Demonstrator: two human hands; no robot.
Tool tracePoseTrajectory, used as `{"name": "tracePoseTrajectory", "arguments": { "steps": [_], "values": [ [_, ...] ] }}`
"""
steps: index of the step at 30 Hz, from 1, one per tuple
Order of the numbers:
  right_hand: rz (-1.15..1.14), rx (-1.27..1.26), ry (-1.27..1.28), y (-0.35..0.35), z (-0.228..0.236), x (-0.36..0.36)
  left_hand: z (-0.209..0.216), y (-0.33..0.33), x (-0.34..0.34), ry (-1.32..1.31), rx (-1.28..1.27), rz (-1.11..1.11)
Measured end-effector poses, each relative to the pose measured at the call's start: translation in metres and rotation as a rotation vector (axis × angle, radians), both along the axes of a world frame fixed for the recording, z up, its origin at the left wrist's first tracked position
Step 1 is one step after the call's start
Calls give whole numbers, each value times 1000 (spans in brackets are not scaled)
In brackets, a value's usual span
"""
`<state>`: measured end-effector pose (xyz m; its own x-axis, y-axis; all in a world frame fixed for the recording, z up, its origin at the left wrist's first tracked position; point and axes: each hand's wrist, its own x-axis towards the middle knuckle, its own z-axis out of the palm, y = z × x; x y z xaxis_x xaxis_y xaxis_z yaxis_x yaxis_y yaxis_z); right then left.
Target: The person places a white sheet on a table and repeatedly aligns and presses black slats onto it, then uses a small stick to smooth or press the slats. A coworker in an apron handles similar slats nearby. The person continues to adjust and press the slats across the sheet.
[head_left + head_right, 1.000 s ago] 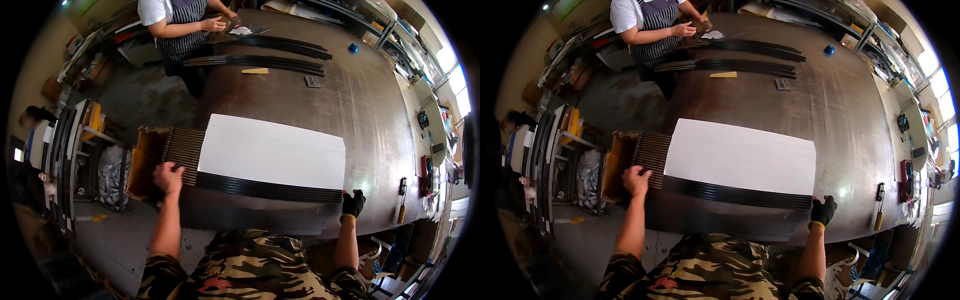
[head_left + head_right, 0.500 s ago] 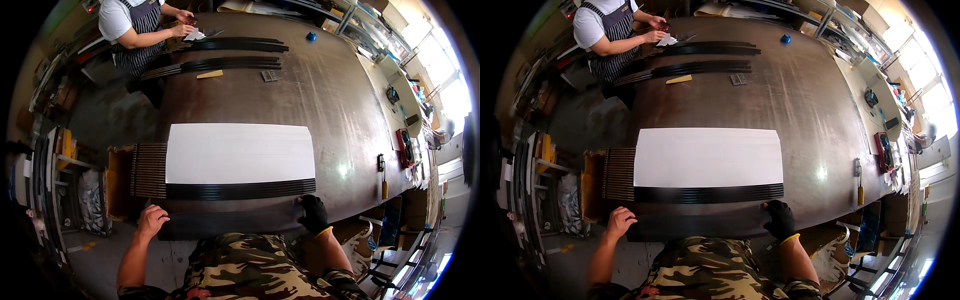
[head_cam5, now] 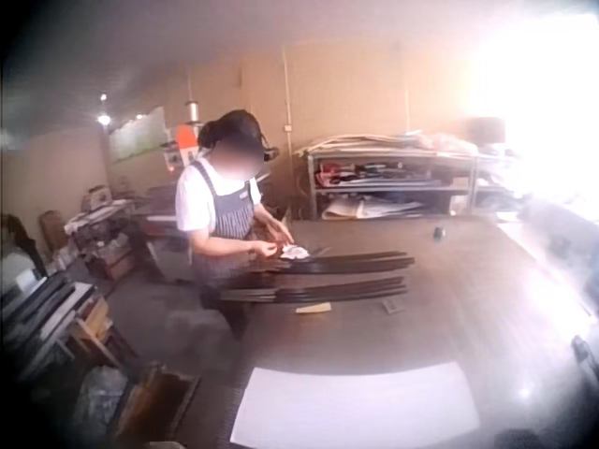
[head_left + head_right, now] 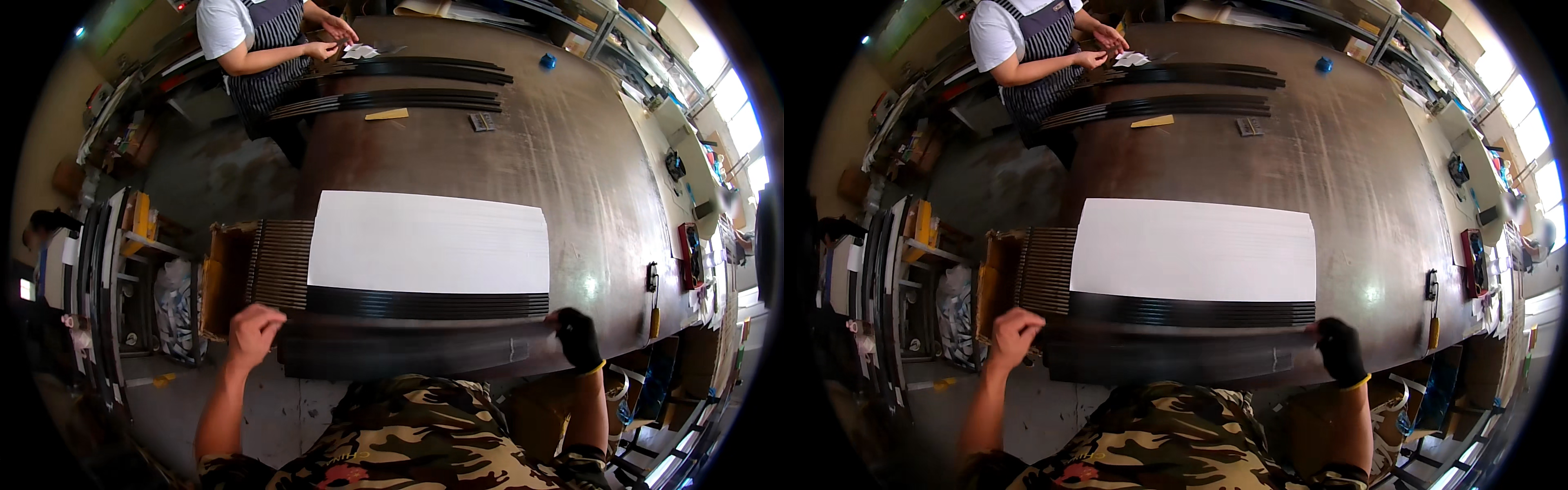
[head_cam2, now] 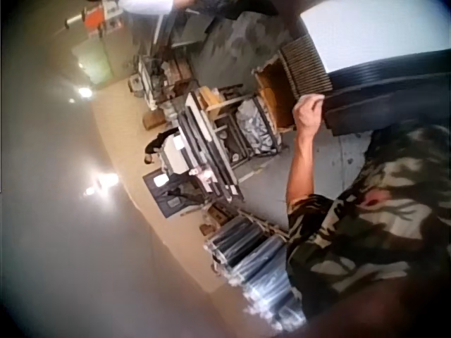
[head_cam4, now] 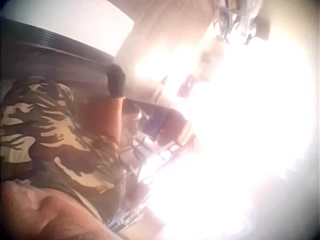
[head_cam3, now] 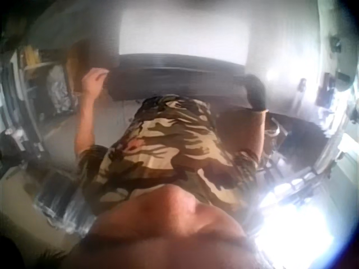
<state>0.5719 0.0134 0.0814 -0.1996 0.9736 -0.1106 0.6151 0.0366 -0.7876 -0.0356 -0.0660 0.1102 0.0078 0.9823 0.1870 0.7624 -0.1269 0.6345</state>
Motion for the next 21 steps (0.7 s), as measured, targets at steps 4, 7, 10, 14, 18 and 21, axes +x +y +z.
{"name": "tracePoseTrajectory", "arguments": {
  "steps": [4, 7, 10, 14, 18, 21],
  "values": [
    [-204, 425, 18, 56, -3, -19, -43, 46, 3, -111, 339, 301],
    [-559, 309, 393, 88, -59, -3, -100, 84, 35, -616, 344, 545],
    [-698, -87, 691, 100, -96, 16, -141, 93, 49, -1086, -12, 666],
    [-687, -316, 669, 75, -74, 5, -141, 62, 42, -1184, -158, 569],
    [-798, -297, 611, 58, -93, 24, -127, 46, 38, -1140, -288, 482],
    [-950, -168, 567, 57, -125, 30, -118, 47, 55, -1170, -247, 493]
  ]
}}
